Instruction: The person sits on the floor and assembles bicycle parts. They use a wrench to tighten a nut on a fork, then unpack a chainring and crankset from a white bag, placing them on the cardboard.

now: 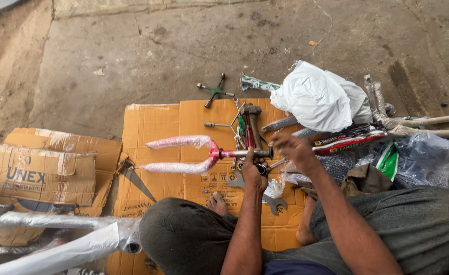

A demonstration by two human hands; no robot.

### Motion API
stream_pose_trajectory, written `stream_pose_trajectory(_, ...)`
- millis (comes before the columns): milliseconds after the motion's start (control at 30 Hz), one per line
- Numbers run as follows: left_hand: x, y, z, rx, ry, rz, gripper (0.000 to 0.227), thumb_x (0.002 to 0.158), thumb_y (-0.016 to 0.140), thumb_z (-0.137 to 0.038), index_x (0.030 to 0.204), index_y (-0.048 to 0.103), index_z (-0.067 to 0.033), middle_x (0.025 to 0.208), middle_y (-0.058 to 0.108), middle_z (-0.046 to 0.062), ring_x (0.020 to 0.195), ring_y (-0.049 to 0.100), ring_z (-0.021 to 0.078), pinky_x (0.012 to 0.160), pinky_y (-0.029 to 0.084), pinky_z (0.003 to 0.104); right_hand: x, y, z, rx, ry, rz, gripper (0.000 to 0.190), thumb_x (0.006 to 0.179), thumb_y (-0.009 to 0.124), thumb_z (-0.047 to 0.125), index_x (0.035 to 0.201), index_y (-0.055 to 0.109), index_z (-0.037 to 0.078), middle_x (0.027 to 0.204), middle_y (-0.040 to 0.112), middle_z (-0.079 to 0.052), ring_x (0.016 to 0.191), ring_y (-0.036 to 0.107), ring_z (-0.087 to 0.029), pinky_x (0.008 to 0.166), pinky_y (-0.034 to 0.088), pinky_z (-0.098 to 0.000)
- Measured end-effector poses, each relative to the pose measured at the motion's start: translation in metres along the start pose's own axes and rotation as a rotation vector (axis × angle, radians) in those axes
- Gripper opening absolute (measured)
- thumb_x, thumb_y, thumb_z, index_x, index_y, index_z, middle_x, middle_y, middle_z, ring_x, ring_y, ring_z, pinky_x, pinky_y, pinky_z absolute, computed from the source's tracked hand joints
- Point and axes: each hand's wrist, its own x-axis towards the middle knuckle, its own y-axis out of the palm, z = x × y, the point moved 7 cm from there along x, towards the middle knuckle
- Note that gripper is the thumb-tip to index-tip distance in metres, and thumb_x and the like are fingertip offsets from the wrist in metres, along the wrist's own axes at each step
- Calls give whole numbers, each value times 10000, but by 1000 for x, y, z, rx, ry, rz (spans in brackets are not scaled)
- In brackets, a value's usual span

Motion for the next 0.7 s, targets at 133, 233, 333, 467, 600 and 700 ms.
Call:
stream_pose_trajectory(133,-10,2,1,0,-44,-28,357,1018,619,-421,1053,657,-68,653,548,-25,526,525,101,448,415,275,-2,11,9,-728,600,47,309,1007,624,335,1255,671,159,1053,716,-122,871,677,-255,774,567,-365)
stream_pose_trajectory(233,-8,9,-5,-20,-35,-15,343,1009,600,-406,1046,665,-71,644,541,-26,523,529,106,450,419,277,3,17,13,-351,393,41,374,904,698,235,1250,622,116,1017,696,-67,814,695,-197,726,590,-333)
stream_pose_trajectory(333,-12,7,-7,-33,-22,0,338,1013,596,-399,1056,665,-71,648,541,-20,526,527,112,462,425,281,-3,7,4,-110,252,-29,335,934,683,248,1185,691,27,1025,715,-116,895,684,-167,783,595,-327)
stream_pose_trajectory(467,-15,10,-8,-11,-27,-4,355,1040,592,-417,1054,652,-67,648,531,-26,524,517,102,462,422,278,-9,11,-13,-308,511,-41,392,926,648,272,1245,686,49,973,670,-125,790,634,-223,700,564,-371)
stream_pose_trajectory(600,-12,9,-10,-21,-11,10,370,1036,574,-420,1052,637,-56,654,543,-5,542,548,123,491,457,301,-7,11,0,59,404,-147,392,930,626,293,1253,607,72,1052,690,-7,919,673,-146,721,604,-336)
stream_pose_trajectory(700,-11,11,-8,-36,-30,24,378,1032,573,-444,1057,647,-75,638,538,-19,510,523,105,453,419,273,-13,24,-24,-122,584,-33,423,1004,562,349,1253,648,18,949,658,-138,753,646,-262,598,553,-355)
